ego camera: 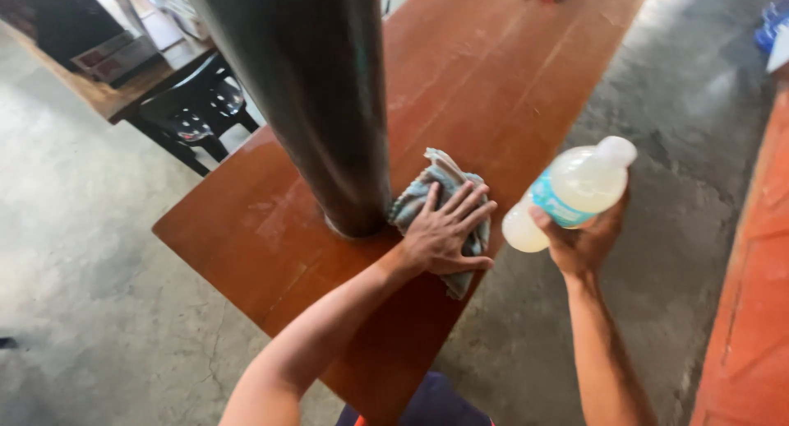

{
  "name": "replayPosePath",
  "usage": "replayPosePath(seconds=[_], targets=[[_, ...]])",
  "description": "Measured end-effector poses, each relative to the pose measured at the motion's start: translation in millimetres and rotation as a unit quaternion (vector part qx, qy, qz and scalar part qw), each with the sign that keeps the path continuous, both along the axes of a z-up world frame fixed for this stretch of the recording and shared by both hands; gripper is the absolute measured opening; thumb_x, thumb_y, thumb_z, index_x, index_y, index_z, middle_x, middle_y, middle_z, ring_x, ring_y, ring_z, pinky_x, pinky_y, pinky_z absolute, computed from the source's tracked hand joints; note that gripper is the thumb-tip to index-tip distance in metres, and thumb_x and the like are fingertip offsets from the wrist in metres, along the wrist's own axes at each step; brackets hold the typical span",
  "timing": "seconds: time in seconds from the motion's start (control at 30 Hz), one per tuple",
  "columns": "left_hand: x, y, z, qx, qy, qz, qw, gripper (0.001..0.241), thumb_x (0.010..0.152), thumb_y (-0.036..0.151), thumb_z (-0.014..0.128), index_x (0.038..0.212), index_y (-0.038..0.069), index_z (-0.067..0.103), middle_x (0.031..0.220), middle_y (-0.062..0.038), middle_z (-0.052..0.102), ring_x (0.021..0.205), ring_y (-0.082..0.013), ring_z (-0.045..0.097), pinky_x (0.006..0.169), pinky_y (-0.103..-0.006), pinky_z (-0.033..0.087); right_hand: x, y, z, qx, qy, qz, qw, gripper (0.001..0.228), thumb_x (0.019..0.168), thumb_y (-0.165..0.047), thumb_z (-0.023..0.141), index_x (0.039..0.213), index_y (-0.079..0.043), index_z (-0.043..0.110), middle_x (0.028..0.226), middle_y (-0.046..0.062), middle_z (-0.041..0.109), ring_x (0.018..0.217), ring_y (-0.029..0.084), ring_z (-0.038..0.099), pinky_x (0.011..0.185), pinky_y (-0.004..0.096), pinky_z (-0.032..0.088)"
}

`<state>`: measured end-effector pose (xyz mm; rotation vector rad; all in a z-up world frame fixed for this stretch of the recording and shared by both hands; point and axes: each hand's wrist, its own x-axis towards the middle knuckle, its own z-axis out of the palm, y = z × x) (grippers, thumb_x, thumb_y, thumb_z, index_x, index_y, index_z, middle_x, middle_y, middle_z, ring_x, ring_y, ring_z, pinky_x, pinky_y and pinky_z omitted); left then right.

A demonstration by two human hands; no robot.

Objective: Spraying cleaning liquid onto a bar counter, wiping it with a cloth, and organizing bottles and mats.

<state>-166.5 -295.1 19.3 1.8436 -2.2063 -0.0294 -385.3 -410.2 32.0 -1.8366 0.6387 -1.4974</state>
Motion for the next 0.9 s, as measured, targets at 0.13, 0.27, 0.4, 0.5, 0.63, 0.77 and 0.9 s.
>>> replayPosePath(seconds=[0.13, 0.27, 0.4, 0.5, 0.63, 0.77, 0.9], targets=[[-2.0, -48.4, -20.5, 0.01, 0.038, 0.017, 0.999, 0.106, 0.085, 0.084, 0.049, 0.165, 0.02, 0.023, 0.173, -0.007, 0.014, 0.161, -0.0282, 0.008, 0.123, -0.0695, 0.006, 8.6, -44.2, 0.4, -0.042, 0.014, -0.01, 0.999, 0.108, 0.088, -0.033, 0.095, 0.164, -0.003, 0.024, 0.154, 0.01, 0.047, 0.138, 0.022, 0.051, 0.12, 0.039, 0.044], [-5.5, -99.4, -26.2, -0.006, 0.06, 0.13, 0.99, 0.115, 0.084, 0.081, 0.051, 0.164, 0.009, 0.011, 0.172, -0.018, 0.004, 0.159, -0.0331, 0.001, 0.122, -0.0679, 0.005, 12.1, -79.3, -10.7, -0.043, -0.025, 0.013, 0.999, 0.107, 0.092, -0.031, 0.097, 0.165, -0.005, 0.023, 0.15, 0.008, 0.045, 0.137, 0.021, 0.05, 0.122, 0.037, 0.043], [-0.9, -150.0, -36.1, -0.082, 0.111, 0.318, 0.938, 0.118, 0.088, 0.075, 0.051, 0.162, -0.005, 0.007, 0.172, -0.027, 0.0, 0.161, -0.0394, -0.004, 0.125, -0.0653, 0.004, 14.0, -113.6, -20.8, -0.043, -0.034, 0.031, 0.998, 0.106, 0.093, -0.03, 0.095, 0.166, -0.006, 0.022, 0.15, 0.007, 0.045, 0.139, 0.021, 0.05, 0.125, 0.038, 0.043], [17.6, -181.6, -9.1, 0.064, 0.033, 0.311, 0.948, 0.111, 0.095, 0.075, 0.048, 0.163, -0.004, 0.009, 0.172, -0.026, 0.001, 0.16, -0.0399, -0.004, 0.123, -0.0641, 0.002, 17.4, -136.2, -23.9, -0.057, -0.03, 0.031, 0.997, 0.105, 0.091, -0.03, 0.094, 0.166, -0.007, 0.023, 0.152, 0.007, 0.044, 0.14, 0.021, 0.05, 0.124, 0.038, 0.042], [39.5, -232.5, -18.7, 0.047, 0.034, 0.237, 0.97, 0.1, 0.093, 0.071, 0.047, 0.164, 0.009, 0.014, 0.173, -0.009, 0.009, 0.16, -0.0274, 0.004, 0.127, -0.0618, 0.005, 24.8, -160.8, -31.5, -0.054, -0.05, 0.058, 0.996, 0.105, 0.095, -0.03, 0.097, 0.164, -0.007, 0.022, 0.151, 0.007, 0.044, 0.139, 0.021, 0.048, 0.124, 0.037, 0.04], [22.4, -244.1, -30.1, -0.007, 0.014, 0.306, 0.952, 0.083, 0.097, 0.062, 0.044, 0.162, 0.015, 0.025, 0.171, -0.007, 0.019, 0.158, -0.0266, 0.013, 0.125, -0.064, 0.008, 19.6, -179.3, -33.1, -0.017, -0.053, 0.1, 0.993, 0.106, 0.089, -0.036, 0.097, 0.16, -0.005, 0.025, 0.145, 0.007, 0.045, 0.133, 0.021, 0.05, 0.12, 0.038, 0.044], [-28.5, -180.9, -9.7, -0.033, -0.033, 0.287, 0.957, 0.076, 0.098, 0.059, 0.047, 0.156, 0.011, 0.04, 0.168, -0.016, 0.029, 0.158, -0.0345, 0.02, 0.126, -0.0603, 0.012, 18.3, -216.1, -35.0, -0.032, -0.035, 0.149, 0.988, 0.115, 0.089, -0.04, 0.098, 0.165, -0.005, 0.019, 0.151, 0.008, 0.043, 0.139, 0.022, 0.049, 0.121, 0.037, 0.043]])
